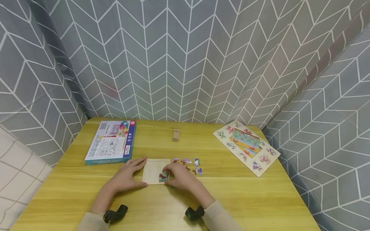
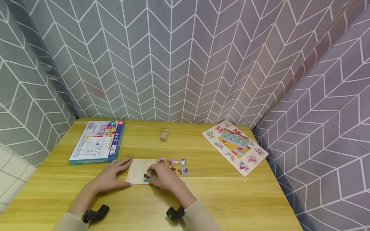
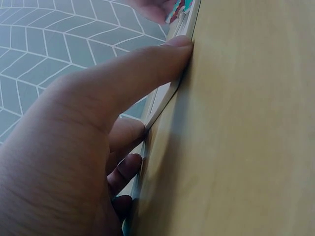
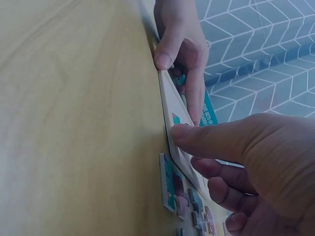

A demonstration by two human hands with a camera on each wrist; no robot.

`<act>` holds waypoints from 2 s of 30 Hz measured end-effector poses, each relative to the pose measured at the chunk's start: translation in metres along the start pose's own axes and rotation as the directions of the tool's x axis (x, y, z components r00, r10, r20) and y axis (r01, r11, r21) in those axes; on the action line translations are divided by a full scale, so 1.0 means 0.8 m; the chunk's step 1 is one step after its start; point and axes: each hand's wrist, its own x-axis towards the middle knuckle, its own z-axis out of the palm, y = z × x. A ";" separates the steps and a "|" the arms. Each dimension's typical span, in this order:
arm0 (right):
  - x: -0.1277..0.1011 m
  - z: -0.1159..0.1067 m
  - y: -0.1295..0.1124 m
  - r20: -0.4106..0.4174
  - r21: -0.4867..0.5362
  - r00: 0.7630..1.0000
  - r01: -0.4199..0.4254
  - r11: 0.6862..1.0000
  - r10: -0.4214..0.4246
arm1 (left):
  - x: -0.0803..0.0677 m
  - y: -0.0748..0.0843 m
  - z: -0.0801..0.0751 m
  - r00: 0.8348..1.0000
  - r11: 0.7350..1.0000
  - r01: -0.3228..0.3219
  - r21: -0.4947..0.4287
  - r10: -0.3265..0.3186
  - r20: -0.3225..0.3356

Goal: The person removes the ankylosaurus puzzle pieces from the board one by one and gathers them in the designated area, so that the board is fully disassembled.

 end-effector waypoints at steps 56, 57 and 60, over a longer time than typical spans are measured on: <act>-0.147 -0.031 0.096 -0.264 0.129 0.941 -0.183 0.975 0.212 | 0.000 0.001 -0.006 1.000 1.000 0.007 -0.010 -0.007 0.022; -0.146 -0.030 0.096 -0.267 0.129 0.941 -0.178 0.976 0.207 | 0.000 0.001 -0.007 1.000 1.000 0.007 -0.011 -0.007 0.022; -0.146 -0.028 0.096 -0.269 0.119 0.943 -0.168 0.978 0.195 | -0.001 -0.002 -0.008 1.000 1.000 0.013 -0.020 -0.012 0.027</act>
